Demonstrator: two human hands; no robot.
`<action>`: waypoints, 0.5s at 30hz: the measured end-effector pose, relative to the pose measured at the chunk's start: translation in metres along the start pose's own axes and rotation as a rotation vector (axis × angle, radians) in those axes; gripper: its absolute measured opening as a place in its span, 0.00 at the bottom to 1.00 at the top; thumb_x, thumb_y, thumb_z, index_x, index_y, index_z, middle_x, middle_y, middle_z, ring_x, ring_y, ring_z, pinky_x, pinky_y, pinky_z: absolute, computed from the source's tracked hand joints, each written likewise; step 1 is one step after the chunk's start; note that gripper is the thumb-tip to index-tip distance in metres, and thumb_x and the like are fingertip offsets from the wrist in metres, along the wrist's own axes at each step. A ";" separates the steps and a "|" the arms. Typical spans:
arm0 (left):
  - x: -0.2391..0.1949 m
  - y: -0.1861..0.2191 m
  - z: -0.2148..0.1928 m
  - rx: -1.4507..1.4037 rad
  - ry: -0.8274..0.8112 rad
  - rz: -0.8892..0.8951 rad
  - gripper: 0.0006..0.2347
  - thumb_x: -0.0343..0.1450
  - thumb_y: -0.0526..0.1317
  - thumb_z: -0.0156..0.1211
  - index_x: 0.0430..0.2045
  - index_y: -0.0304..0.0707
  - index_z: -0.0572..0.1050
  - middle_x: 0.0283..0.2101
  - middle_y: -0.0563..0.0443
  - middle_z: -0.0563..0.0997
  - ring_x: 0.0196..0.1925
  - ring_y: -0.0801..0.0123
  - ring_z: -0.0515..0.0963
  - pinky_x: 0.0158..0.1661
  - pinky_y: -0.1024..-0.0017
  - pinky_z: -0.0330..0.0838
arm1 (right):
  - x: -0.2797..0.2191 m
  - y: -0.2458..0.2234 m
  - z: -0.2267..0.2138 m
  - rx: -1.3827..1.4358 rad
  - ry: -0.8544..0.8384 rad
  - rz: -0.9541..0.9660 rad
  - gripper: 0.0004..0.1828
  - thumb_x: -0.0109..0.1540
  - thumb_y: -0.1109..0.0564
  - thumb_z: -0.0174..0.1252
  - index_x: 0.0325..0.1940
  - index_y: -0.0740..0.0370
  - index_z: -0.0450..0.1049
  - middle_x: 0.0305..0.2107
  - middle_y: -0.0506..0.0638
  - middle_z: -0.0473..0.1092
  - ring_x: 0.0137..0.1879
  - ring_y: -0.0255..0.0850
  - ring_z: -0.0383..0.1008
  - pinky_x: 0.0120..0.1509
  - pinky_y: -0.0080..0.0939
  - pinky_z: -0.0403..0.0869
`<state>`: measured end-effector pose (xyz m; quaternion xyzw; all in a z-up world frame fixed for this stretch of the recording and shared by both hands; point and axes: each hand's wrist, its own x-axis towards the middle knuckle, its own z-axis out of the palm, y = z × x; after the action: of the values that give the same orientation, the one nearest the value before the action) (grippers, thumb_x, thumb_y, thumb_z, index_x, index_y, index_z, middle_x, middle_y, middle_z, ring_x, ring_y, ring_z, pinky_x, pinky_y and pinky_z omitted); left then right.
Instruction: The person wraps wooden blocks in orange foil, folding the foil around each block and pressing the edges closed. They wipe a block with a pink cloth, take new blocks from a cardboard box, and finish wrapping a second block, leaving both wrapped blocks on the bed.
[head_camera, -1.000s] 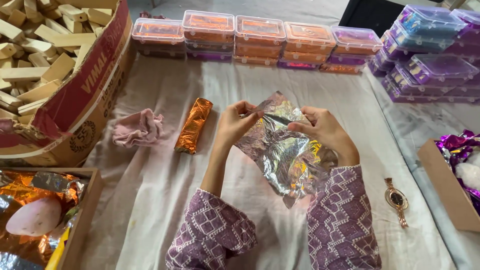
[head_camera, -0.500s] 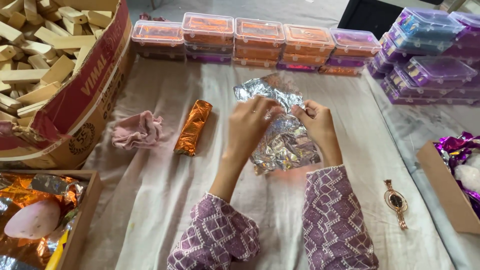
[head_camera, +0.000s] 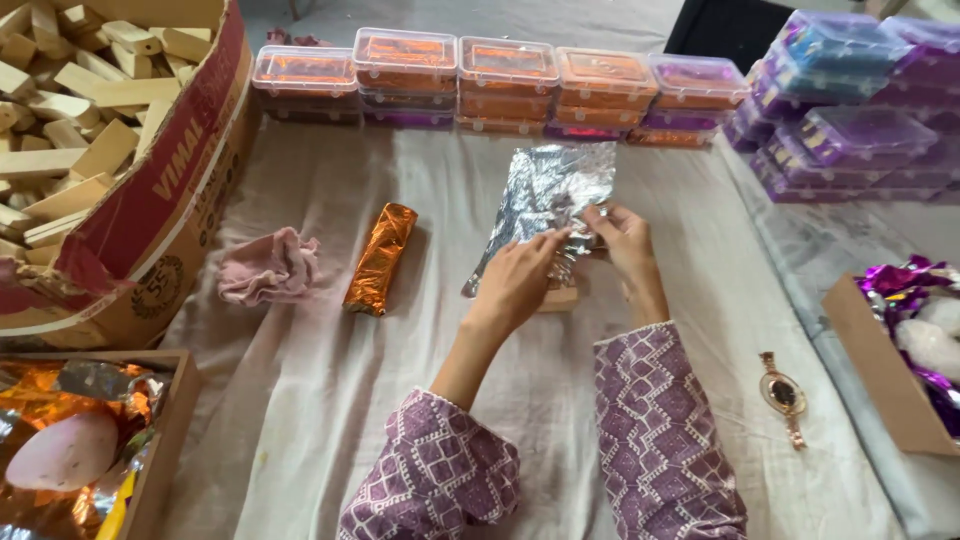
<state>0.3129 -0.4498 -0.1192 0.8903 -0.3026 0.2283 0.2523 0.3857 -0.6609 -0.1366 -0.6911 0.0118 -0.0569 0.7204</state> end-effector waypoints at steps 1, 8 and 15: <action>0.004 -0.003 -0.001 -0.018 0.038 -0.003 0.26 0.70 0.29 0.54 0.67 0.41 0.63 0.60 0.44 0.77 0.57 0.55 0.80 0.57 0.57 0.72 | 0.002 -0.006 0.001 -0.004 -0.033 0.003 0.19 0.67 0.48 0.60 0.52 0.65 0.76 0.34 0.49 0.78 0.33 0.34 0.79 0.37 0.36 0.79; 0.001 -0.022 -0.013 -0.034 -0.072 -0.210 0.17 0.73 0.31 0.50 0.58 0.36 0.67 0.45 0.41 0.81 0.43 0.47 0.83 0.40 0.53 0.76 | -0.003 -0.005 -0.024 -0.386 -0.314 -0.081 0.26 0.68 0.41 0.53 0.56 0.66 0.76 0.39 0.50 0.80 0.46 0.38 0.81 0.51 0.40 0.80; 0.003 -0.023 -0.037 -0.073 0.052 -0.334 0.19 0.70 0.33 0.54 0.57 0.39 0.67 0.45 0.39 0.82 0.40 0.42 0.82 0.39 0.50 0.75 | -0.046 -0.041 0.023 -0.892 -0.676 -0.136 0.35 0.54 0.46 0.71 0.60 0.65 0.73 0.48 0.53 0.78 0.55 0.45 0.78 0.59 0.43 0.75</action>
<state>0.3210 -0.4135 -0.0960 0.9122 -0.1518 0.1951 0.3267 0.3390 -0.6352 -0.0978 -0.9077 -0.2414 0.1318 0.3168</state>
